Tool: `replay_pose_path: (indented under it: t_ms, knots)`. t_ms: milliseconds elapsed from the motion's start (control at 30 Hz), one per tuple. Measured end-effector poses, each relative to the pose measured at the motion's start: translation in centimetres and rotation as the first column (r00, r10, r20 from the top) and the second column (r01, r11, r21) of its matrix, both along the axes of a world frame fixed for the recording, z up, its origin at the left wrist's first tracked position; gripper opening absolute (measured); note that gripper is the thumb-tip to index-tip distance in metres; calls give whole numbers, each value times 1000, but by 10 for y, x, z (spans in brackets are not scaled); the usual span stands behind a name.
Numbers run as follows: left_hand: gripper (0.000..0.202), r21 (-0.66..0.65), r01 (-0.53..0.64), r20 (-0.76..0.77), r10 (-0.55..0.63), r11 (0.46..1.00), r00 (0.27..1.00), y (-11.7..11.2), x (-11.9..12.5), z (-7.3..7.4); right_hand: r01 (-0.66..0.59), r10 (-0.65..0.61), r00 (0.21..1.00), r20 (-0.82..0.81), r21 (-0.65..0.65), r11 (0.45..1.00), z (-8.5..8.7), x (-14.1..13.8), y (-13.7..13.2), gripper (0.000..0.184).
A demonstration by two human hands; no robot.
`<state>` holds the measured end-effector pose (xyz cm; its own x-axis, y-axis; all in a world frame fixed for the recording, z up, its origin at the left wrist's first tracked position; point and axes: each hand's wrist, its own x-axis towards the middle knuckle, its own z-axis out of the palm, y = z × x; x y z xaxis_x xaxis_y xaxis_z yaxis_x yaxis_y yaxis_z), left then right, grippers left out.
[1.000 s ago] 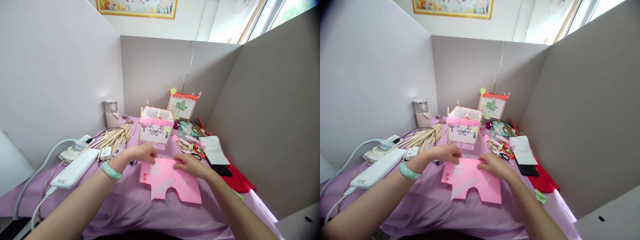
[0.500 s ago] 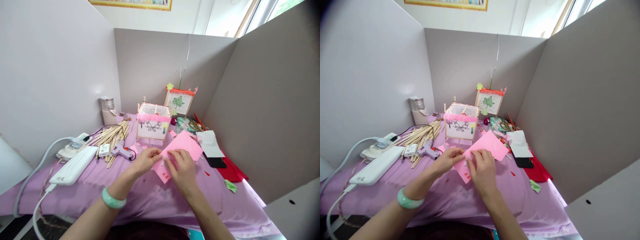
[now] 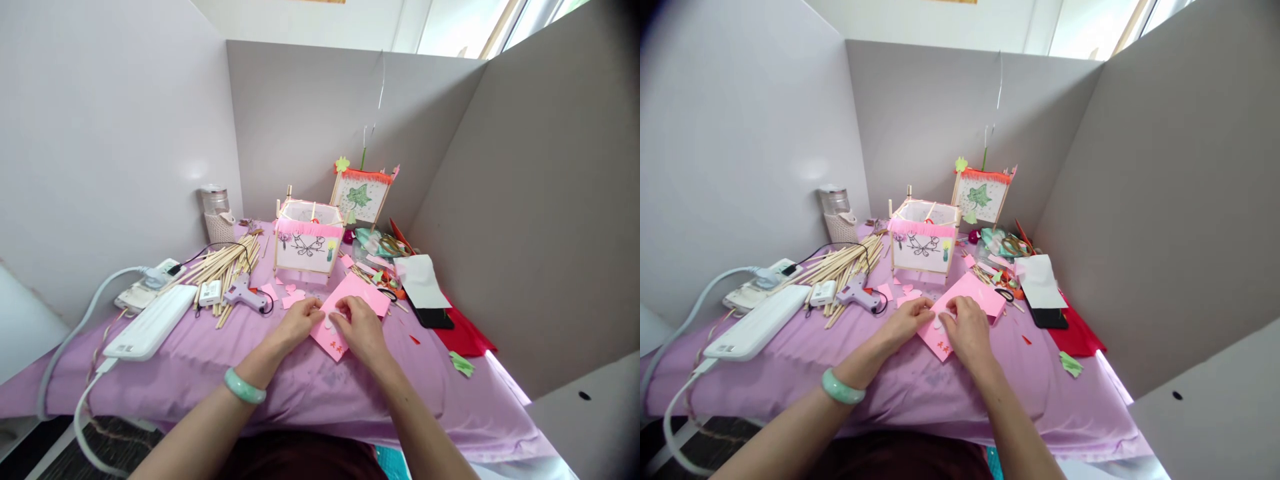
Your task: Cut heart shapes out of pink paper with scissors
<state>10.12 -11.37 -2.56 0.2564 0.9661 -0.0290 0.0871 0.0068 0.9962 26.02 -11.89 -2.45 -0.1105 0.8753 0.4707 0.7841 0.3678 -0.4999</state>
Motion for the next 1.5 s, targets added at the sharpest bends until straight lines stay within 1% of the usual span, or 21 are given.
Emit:
replay_pose_path:
  t_ms: [67,133,200,267,333,400,467,533,600,667,767,867,933,1033,1267,1400,1500]
  knots:
    - [18,-2,-7,33,7,1000,999,0,-1,-1,-35,35,999,-6,6,999,3,-2,-2,4]
    - [21,11,-23,38,23,1000,999,1,-2,-2,-97,96,995,10,36,995,4,-6,-5,7]
    - [23,28,-36,20,36,999,999,0,-3,-2,-144,137,988,66,107,984,2,-9,-8,11]
    - [23,37,-48,11,48,998,999,0,-4,-3,-160,137,982,126,201,966,-2,-12,-11,14]
    - [22,51,-68,12,67,996,998,0,-5,-4,-170,131,979,154,284,944,-6,-13,-14,16]
    - [22,78,-101,6,101,992,995,2,-6,-4,-211,166,974,156,335,919,-9,-14,-18,19]
    - [23,130,-143,-12,145,981,989,5,-7,-5,-292,249,955,163,350,890,-11,-14,-24,20]
    - [24,184,-173,-33,182,968,983,8,-8,-6,-403,360,914,185,316,859,-13,-14,-30,20]
    - [25,202,-173,-43,185,964,982,10,-9,-5,-458,423,888,179,269,847,-15,-13,-35,19]
    - [24,193,-162,-29,171,968,985,9,-9,-4,-408,392,913,114,242,880,-17,-14,-36,16]
    - [24,183,-150,8,151,972,988,7,-9,-3,-265,269,963,11,220,939,-20,-15,-32,9]
    - [26,182,-143,2,145,973,989,4,-9,-2,-227,224,974,42,209,951,-22,-17,-28,12]
    - [28,181,-124,-25,130,976,991,3,-9,-1,-203,189,978,82,208,957,-23,-19,-26,16]
    - [30,183,-89,-60,102,979,993,1,-9,0,-157,139,985,100,201,967,-24,-20,-27,19]
    - [30,248,-101,-150,141,963,979,0,-6,-2,-153,137,986,97,185,971,-23,-21,-25,4]
    - [30,274,-103,-197,160,956,967,1,-6,-6,-159,136,983,124,202,966,-26,-21,-21,9]
    - [30,297,-161,-170,217,941,961,4,-8,-9,-219,182,967,181,213,952,-28,-19,-23,12]
